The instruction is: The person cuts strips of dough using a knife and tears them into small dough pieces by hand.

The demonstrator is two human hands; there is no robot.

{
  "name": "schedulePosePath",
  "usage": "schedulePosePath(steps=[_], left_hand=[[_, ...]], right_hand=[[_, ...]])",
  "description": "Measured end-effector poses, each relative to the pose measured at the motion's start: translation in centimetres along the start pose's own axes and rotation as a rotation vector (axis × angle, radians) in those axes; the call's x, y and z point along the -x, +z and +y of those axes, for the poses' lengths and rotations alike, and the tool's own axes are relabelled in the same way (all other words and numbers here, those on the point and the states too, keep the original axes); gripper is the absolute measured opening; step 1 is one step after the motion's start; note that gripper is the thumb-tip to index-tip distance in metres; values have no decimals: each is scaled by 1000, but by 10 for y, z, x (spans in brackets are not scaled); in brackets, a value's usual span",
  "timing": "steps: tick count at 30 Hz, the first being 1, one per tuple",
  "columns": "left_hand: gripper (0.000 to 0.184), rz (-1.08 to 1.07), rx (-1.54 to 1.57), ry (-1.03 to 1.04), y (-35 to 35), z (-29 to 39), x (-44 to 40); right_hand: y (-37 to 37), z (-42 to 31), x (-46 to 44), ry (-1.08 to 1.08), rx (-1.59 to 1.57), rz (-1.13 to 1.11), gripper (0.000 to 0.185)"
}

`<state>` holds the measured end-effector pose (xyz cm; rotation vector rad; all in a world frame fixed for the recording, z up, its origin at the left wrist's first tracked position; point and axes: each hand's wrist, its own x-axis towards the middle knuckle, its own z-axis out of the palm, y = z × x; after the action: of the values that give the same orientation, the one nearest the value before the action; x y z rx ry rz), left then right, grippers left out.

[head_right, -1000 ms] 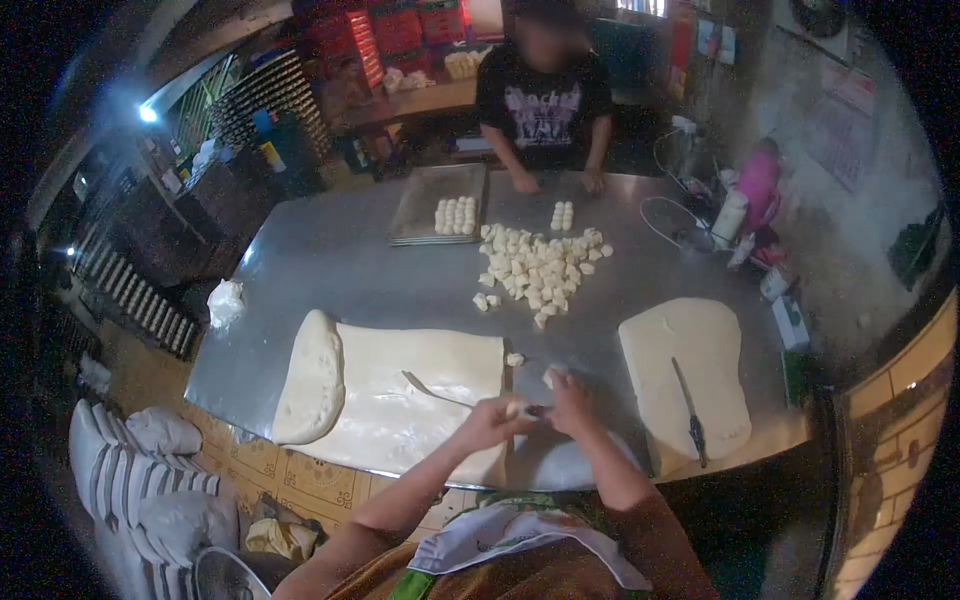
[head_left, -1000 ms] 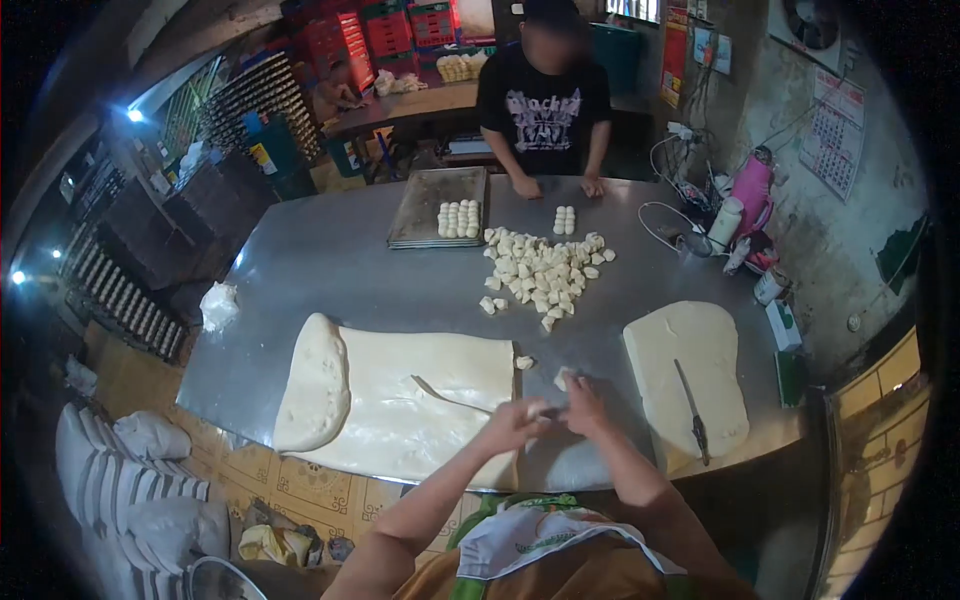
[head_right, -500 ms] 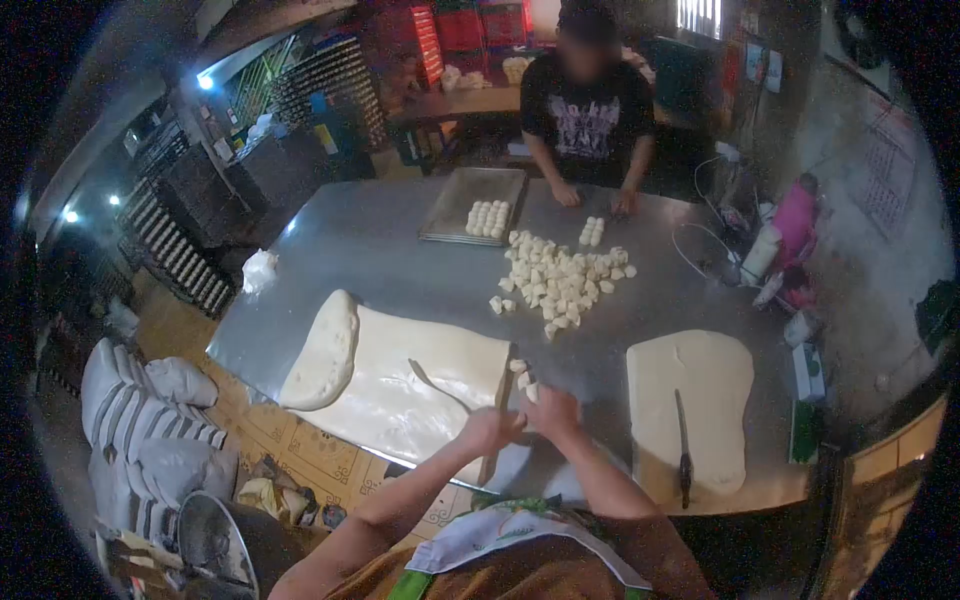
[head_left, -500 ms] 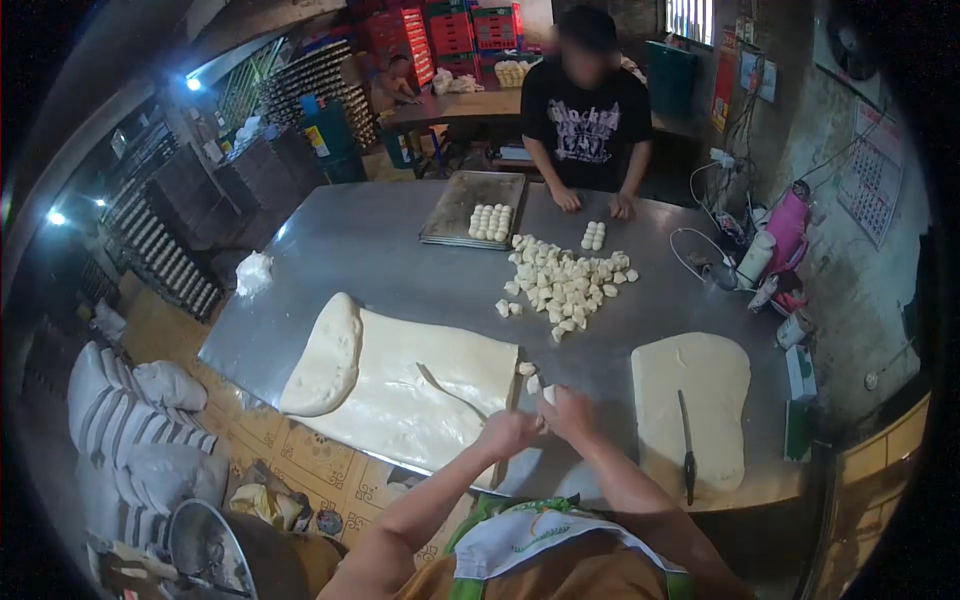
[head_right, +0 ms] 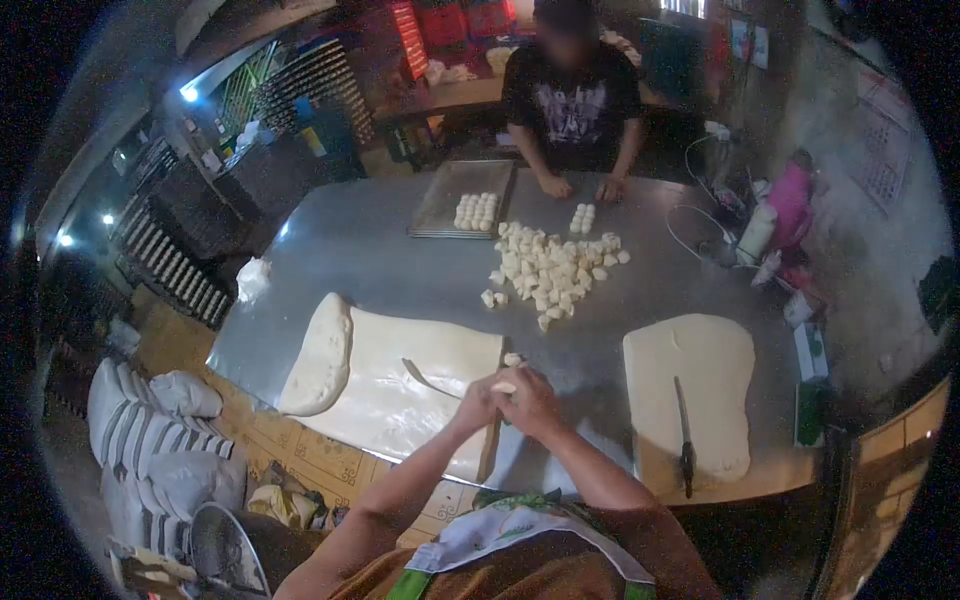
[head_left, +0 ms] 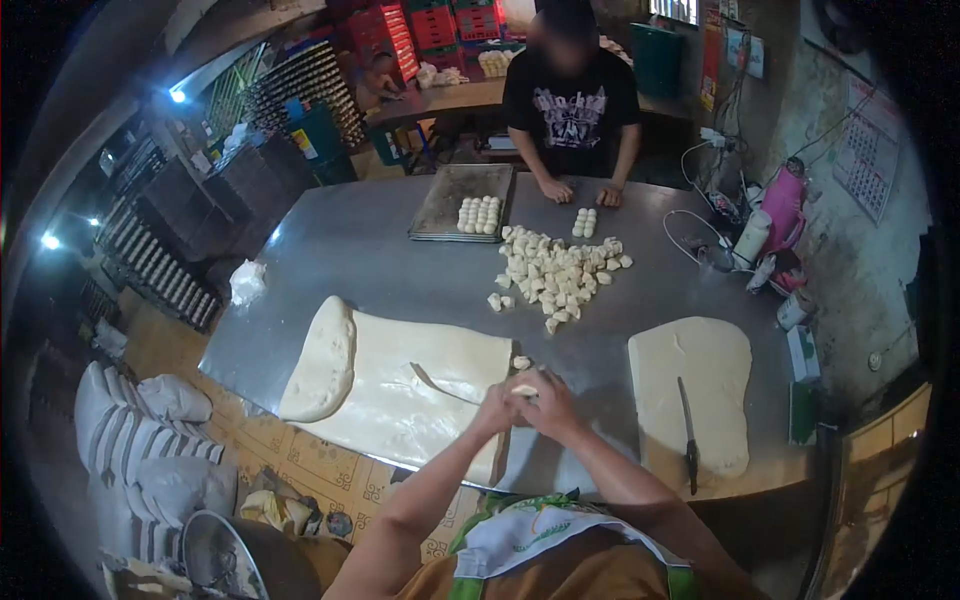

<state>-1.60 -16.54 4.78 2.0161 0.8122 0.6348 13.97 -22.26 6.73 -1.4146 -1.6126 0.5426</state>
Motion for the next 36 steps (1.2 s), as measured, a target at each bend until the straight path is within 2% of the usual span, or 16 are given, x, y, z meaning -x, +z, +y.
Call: schedulePosePath(steps=[2, 3, 5, 6, 10, 14, 17, 18, 22, 25, 26, 29, 30, 32, 34, 36], left_hand=[[27, -81, 34, -121, -1, 2, 10], [27, -169, -59, -21, -4, 13, 19], [29, -349, -246, 197, -17, 35, 26], [29, -366, -238, 204, -22, 31, 27], [27, -194, 69, 128, -42, 6, 17], [27, 198, 259, 337, -45, -10, -1], [33, -137, 245, 255, -71, -23, -11], [33, -140, 251, 260, -68, -28, -11], [39, -345, -167, 18, -47, -45, 6], [40, -495, 27, 398, -67, -26, 27], [40, -494, 29, 393, -71, -25, 30], [45, -187, 101, 286, -95, -19, 15], [45, -184, 99, 285, -92, -18, 19], [47, -7, 144, 420, -81, -13, 12], [48, 85, 161, 464, -75, -12, 14], [49, -20, 162, 235, -79, -23, 5]], right_hand=[[12, 12, -1, 128, 157, 97, 37], [14, 20, -3, 131, 164, 105, 37], [9, 39, -6, 414, 603, -147, 35], [11, 43, 4, 434, 606, -141, 35], [27, 33, 19, 158, 602, 96, 32], [29, -42, -8, 130, 173, -65, 27], [40, -53, -19, 121, 35, 143, 37], [44, -51, -19, 123, 42, 145, 37], [58, -18, -17, 275, 306, 216, 32], [47, 9, -18, 618, 669, -34, 33], [49, 8, -12, 619, 669, -40, 33], [50, -7, -6, 229, 454, 179, 36], [53, -16, -1, 227, 451, 178, 36], [52, -38, -17, 218, 150, -132, 39], [53, -45, -20, 170, 115, -84, 38], [54, -46, -25, 76, 33, 29, 38]])
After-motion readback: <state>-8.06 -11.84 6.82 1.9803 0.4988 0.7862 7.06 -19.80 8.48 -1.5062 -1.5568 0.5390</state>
